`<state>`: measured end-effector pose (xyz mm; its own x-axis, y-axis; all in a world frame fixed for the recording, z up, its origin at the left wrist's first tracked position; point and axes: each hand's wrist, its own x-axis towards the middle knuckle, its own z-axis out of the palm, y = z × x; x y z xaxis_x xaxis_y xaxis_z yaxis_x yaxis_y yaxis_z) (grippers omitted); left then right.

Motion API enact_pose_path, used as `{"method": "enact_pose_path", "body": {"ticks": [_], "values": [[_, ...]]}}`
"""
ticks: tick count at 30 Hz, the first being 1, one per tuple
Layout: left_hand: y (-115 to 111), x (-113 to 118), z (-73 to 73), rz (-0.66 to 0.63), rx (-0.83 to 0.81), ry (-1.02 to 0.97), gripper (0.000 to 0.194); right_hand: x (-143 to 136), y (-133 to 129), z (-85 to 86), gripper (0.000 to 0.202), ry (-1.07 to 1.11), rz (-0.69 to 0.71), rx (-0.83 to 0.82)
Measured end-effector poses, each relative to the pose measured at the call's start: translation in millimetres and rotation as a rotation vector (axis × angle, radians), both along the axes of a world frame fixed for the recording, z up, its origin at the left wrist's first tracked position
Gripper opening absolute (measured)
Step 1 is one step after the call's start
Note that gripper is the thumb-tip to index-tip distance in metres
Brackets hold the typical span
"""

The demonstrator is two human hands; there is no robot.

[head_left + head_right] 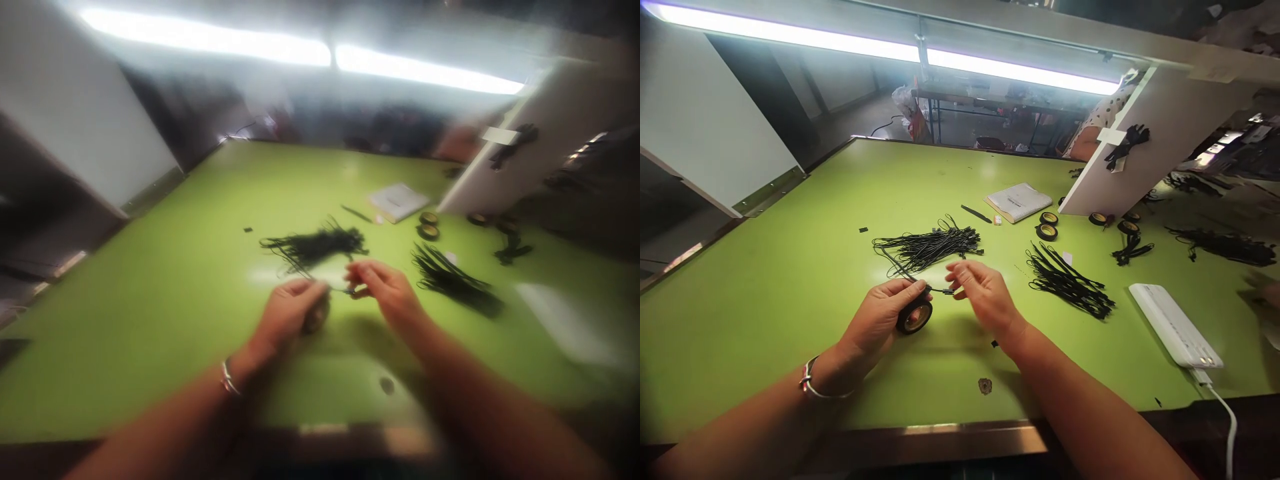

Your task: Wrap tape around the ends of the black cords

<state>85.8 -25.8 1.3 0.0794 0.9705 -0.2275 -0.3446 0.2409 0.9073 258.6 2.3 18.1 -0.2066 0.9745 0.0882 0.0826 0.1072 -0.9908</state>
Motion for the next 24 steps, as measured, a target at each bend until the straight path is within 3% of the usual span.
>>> {"method": "enact_pose_path", "body": {"ticks": [3, 7, 11, 14, 19, 21, 24], "values": [[-0.3, 0.0, 0.2, -0.009, 0.017, -0.029, 0.03, 6.9, 6.2, 4.2, 0.033, 0.022, -0.081, 0.011], [-0.2, -1.9, -1.0, -0.023, 0.037, 0.012, 0.033, -3.8, -2.0, 5.7, 0.016, -0.209, -0.022, 0.136], [-1.5, -0.7, -0.4, -0.033, 0.049, 0.051, 0.034, -17.6, -12.3, -2.7, 0.006, -0.297, -0.019, 0.3], [-2.3, 2.9, 0.1, -0.019, 0.022, 0.033, 0.035, -17.5, -12.4, -11.1, 0.01, -0.369, -0.062, 0.553], [1.3, 3.4, -2.9, -0.082, -0.078, -0.066, 0.038, -7.1, -7.1, -12.9, 0.017, -0.73, -0.018, 1.141], [3.0, 1.2, -4.9, -0.117, -0.112, -0.102, 0.04, -4.0, -6.1, -9.9, 0.019, -0.811, 0.06, 1.275], [4.2, -1.9, -8.0, -0.17, -0.111, -0.069, 0.041, -2.7, -6.3, -7.4, 0.021, -0.833, 0.155, 1.349]]}}
